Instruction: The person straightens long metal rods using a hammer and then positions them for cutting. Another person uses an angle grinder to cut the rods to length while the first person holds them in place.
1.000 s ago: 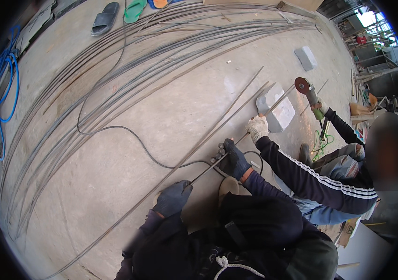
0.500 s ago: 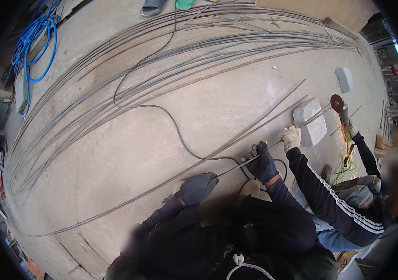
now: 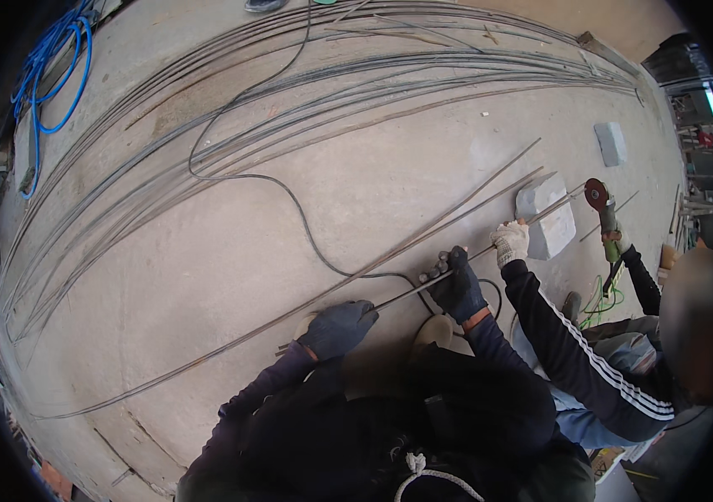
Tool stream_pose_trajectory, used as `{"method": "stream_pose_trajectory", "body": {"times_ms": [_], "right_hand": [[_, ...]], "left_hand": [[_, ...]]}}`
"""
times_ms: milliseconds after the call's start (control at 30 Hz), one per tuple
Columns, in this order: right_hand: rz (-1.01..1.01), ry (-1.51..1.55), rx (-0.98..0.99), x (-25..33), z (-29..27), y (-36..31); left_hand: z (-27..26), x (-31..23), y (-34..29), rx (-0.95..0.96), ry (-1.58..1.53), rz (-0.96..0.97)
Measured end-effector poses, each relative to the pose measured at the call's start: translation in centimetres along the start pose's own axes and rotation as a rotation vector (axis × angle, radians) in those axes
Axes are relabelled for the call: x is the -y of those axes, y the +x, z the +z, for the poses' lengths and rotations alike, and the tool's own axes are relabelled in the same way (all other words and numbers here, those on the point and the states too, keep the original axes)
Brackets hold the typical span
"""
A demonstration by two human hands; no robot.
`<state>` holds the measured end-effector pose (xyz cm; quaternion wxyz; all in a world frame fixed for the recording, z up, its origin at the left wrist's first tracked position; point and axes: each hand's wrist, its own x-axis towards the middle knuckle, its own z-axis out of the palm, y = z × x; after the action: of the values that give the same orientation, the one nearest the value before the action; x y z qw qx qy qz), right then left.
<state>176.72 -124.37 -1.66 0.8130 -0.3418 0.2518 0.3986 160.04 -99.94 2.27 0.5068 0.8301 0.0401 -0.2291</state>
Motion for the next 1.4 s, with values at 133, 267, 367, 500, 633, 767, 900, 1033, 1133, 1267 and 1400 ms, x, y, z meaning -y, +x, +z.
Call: {"method": "stream_pose_trajectory", "body": {"times_ms": [133, 267, 367, 500, 633, 767, 900, 1033, 1133, 1267, 1400], "right_hand": [[-0.025, 0.031, -0.05, -0.1, -0.2, -0.2], [-0.007, 0.059, -0.037, 0.0, -0.1, -0.2], [0.055, 0.048, -0.041, 0.5, 0.6, -0.4], [0.042, 0.046, 0.057, 1.5, 2.0, -1.3], [-0.1, 0.08, 0.47, 2.6, 2.2, -1.6], [-0.299, 0.099, 0.355, 5.7, -2.6, -3.3], [-0.257, 0.08, -0.109, 5.6, -8.7, -4.0], [0.069, -0.251, -0.397, 0.3, -8.7, -4.4], [0.285, -0.524, -0.096, -3.3, -4.5, -4.5], [0.332, -0.876, -0.017, -5.8, 0.7, -3.4], [0.437, -0.905, 0.042, -7.2, 2.7, -1.6]], "left_hand": [[0.2, -0.3, 0.1, 0.014, -0.004, -0.027], [0.4, -0.4, 0.2, -0.027, -0.017, -0.011], [0.3, -0.2, 0.3, -0.021, -0.076, 0.007], [0.4, -0.2, 0.7, 0.031, -0.154, -0.014], [-0.1, -0.6, 0.7, -0.062, 0.017, 0.055], [-2.1, 0.8, 1.1, -0.253, -0.096, -0.117], [-4.2, 4.4, -0.4, -0.322, 0.189, -0.274], [-4.5, 7.7, -4.0, -0.289, 0.421, -0.324], [-4.2, 9.5, -6.7, -0.205, 0.448, -0.389], [-3.4, 11.3, -8.9, -0.133, 0.53, -0.394], [-2.5, 13.2, -9.2, -0.11, 0.693, -0.333]]}}
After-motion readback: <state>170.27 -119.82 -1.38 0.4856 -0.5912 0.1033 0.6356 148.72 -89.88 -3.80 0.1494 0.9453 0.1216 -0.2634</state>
